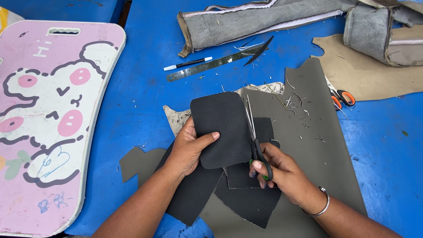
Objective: Trimming the edges of a rectangular piece of black leather using scissors on a workbench
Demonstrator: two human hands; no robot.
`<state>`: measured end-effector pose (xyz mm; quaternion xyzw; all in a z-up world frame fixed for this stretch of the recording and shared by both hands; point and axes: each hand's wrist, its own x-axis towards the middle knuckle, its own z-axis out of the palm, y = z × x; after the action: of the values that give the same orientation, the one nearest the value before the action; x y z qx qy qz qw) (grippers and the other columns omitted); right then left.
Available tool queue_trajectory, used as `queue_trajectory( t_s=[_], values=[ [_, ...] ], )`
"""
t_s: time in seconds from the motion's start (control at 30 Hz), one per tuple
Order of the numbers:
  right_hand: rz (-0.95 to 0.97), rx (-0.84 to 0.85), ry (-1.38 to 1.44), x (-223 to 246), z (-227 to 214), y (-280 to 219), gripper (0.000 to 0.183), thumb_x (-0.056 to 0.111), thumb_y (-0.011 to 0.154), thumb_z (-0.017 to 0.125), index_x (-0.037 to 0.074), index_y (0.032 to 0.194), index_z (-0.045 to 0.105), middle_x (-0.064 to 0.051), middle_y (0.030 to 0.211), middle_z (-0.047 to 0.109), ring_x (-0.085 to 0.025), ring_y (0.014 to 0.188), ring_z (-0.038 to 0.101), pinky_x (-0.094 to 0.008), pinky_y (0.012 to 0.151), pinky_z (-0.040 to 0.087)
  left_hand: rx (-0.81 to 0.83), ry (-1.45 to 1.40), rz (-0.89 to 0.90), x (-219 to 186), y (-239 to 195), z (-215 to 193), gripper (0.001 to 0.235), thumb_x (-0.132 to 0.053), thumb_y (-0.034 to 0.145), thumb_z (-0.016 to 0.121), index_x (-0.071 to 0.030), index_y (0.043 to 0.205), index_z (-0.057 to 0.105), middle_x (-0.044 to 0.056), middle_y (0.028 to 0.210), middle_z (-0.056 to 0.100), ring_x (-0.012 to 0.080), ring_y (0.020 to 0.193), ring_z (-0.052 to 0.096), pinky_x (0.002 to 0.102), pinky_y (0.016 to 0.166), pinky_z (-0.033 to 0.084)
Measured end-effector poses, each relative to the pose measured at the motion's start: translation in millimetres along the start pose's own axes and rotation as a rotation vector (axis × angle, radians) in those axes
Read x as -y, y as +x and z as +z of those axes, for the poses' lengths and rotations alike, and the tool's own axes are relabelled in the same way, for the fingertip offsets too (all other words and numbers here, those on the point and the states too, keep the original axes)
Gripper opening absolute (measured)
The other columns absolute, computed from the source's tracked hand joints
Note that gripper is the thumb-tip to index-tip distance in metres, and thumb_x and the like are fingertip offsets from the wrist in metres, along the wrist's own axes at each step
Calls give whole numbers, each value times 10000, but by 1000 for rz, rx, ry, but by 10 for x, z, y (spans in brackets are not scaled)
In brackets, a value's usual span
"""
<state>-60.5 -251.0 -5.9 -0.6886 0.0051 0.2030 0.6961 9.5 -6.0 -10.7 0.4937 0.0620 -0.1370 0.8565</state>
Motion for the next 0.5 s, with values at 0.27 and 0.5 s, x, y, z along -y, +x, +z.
queue_trajectory(
  t_s=[0.27,0.5],
  values=[
    [11,-10,-24,44,0,-11,363,274,904,660,41,1182,634,-120,780,712,-185,490,613,-261,405,421,8,20,-30,-11,18,-13,679,72,790,724,-88,1428,557,137,1312,688,266,1162,674,425,983,589],
    [-159,-168,15,56,55,61,361,98,859,739,-88,1162,677,-215,656,679,-212,408,619,-258,346,434,-23,42,16,30,94,-3,559,136,767,773,-54,1274,630,139,1069,722,275,912,730,458,700,660]
  ],
)
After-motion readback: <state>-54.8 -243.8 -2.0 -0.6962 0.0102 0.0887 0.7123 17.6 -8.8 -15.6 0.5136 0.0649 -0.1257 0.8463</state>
